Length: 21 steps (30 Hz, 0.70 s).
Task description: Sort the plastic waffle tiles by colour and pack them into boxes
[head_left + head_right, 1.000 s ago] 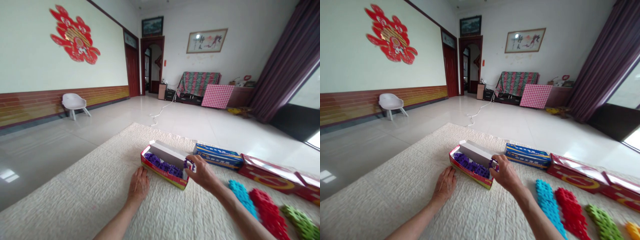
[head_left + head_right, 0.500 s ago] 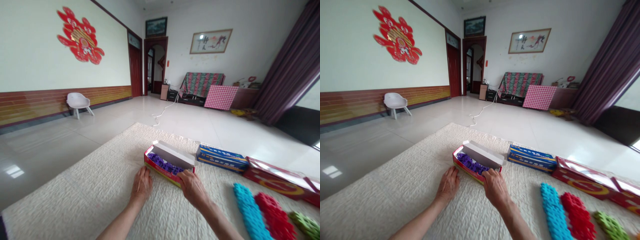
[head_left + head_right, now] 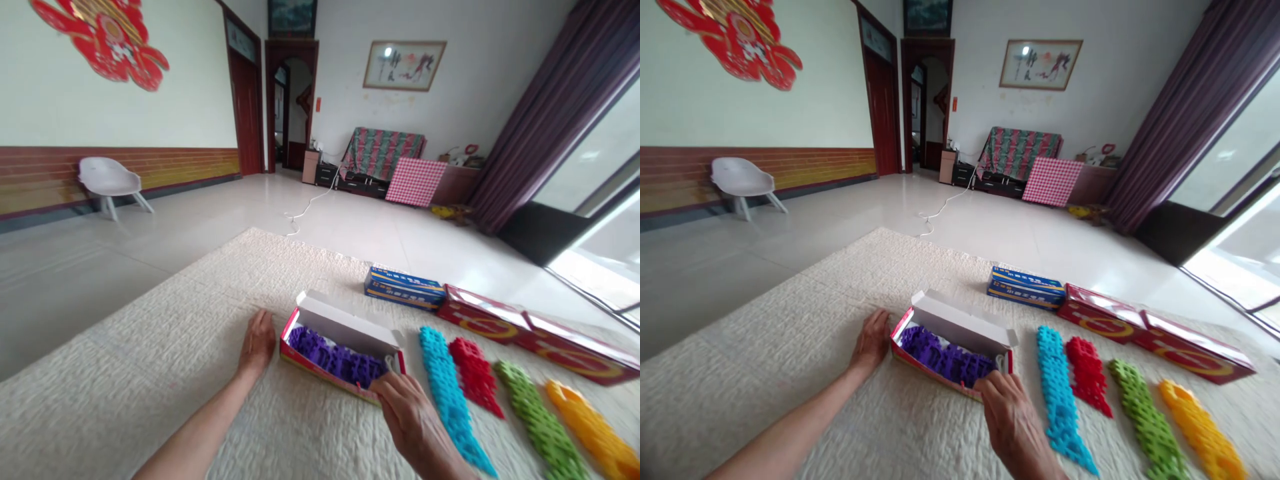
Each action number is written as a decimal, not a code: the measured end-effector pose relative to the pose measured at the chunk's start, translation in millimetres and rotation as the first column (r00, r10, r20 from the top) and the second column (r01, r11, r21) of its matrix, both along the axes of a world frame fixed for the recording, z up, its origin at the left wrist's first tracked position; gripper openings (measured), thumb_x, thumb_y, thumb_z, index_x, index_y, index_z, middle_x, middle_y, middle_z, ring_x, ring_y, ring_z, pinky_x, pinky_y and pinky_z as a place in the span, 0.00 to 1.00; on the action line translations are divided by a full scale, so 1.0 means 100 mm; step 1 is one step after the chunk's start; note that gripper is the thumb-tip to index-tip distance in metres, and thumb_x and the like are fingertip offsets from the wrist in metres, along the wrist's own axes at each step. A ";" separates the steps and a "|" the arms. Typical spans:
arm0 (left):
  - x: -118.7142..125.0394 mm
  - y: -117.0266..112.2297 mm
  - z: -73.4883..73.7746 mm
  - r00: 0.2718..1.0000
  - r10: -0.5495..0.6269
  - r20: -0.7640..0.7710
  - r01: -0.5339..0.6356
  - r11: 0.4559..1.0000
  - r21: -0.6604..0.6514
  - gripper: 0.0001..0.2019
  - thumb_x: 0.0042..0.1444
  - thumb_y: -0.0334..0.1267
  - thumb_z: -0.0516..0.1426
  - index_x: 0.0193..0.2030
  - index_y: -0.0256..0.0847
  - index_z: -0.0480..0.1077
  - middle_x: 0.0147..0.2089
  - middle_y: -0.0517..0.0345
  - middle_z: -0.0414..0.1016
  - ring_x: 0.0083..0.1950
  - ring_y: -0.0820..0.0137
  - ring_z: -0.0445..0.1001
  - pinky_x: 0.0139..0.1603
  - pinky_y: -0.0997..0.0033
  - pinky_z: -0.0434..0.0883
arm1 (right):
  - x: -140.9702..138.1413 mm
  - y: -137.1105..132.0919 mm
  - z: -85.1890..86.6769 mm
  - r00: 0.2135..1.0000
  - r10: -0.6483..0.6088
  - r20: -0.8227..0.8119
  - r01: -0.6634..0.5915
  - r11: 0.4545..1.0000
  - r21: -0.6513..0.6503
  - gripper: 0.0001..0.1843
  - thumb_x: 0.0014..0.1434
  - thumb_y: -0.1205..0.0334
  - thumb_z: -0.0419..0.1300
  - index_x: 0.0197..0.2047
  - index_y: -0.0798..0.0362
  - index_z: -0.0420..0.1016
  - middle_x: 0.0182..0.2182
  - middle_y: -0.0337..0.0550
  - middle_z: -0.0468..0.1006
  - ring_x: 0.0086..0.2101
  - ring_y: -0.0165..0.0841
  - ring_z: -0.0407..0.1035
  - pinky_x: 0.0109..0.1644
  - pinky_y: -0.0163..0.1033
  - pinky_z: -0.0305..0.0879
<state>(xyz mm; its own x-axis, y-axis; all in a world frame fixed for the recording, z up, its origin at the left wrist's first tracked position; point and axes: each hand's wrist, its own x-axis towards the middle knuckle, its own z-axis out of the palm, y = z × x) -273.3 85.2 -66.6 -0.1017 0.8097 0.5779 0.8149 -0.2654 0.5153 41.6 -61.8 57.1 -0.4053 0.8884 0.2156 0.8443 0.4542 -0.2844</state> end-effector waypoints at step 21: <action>1.04 -1.02 1.46 0.591 -0.744 -0.312 0.544 0.652 -0.527 0.08 0.47 0.27 0.58 0.32 0.40 0.77 0.34 0.50 0.77 0.40 0.61 0.77 0.41 0.66 0.73 | -0.29 -0.09 0.35 0.958 -0.193 0.212 0.232 0.956 -0.179 0.10 0.54 0.68 0.57 0.38 0.51 0.78 0.33 0.43 0.76 0.36 0.35 0.73 0.39 0.36 0.62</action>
